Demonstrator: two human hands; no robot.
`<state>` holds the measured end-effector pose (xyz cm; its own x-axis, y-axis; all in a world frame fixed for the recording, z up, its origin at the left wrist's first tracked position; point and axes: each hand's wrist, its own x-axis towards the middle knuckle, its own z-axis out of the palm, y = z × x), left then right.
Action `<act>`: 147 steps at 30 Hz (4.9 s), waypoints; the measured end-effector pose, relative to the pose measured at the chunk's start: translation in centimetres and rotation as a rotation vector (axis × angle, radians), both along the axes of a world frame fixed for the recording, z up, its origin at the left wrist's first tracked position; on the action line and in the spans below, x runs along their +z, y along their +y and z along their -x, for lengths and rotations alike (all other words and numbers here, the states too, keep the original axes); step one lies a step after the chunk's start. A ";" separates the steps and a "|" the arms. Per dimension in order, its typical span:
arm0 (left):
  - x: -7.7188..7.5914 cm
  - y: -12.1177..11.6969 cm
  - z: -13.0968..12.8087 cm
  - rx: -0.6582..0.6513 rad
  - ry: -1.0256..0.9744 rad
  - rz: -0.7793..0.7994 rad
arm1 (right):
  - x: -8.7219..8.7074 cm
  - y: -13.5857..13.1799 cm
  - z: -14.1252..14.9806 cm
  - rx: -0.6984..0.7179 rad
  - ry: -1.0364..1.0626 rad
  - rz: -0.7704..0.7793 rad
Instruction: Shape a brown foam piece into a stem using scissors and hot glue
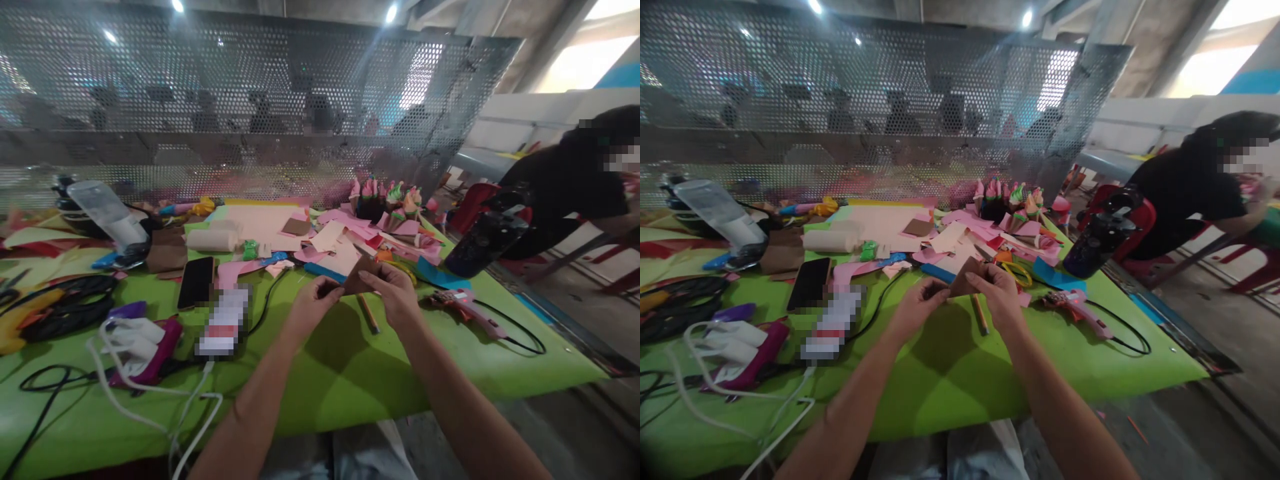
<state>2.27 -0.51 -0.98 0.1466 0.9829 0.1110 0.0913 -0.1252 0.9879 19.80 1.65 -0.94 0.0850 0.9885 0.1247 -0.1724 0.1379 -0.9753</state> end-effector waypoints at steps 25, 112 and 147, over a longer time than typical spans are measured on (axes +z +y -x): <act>-0.8 0.8 0.2 0.161 -0.266 0.109 | 0.3 -0.7 1.0 0.091 -0.212 -0.103; -1.1 0.9 -0.1 0.014 -0.042 -0.049 | -0.5 -0.3 1.4 0.162 -0.164 -0.047; -0.6 0.6 0.2 0.138 -0.053 -0.063 | -0.1 0.0 1.2 0.222 -0.115 0.065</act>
<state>2.03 0.14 -1.58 0.0029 0.9842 0.1773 0.0596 -0.1771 0.9824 18.65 1.60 -1.03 -0.1464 0.9876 0.0562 -0.0785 0.0450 -0.9959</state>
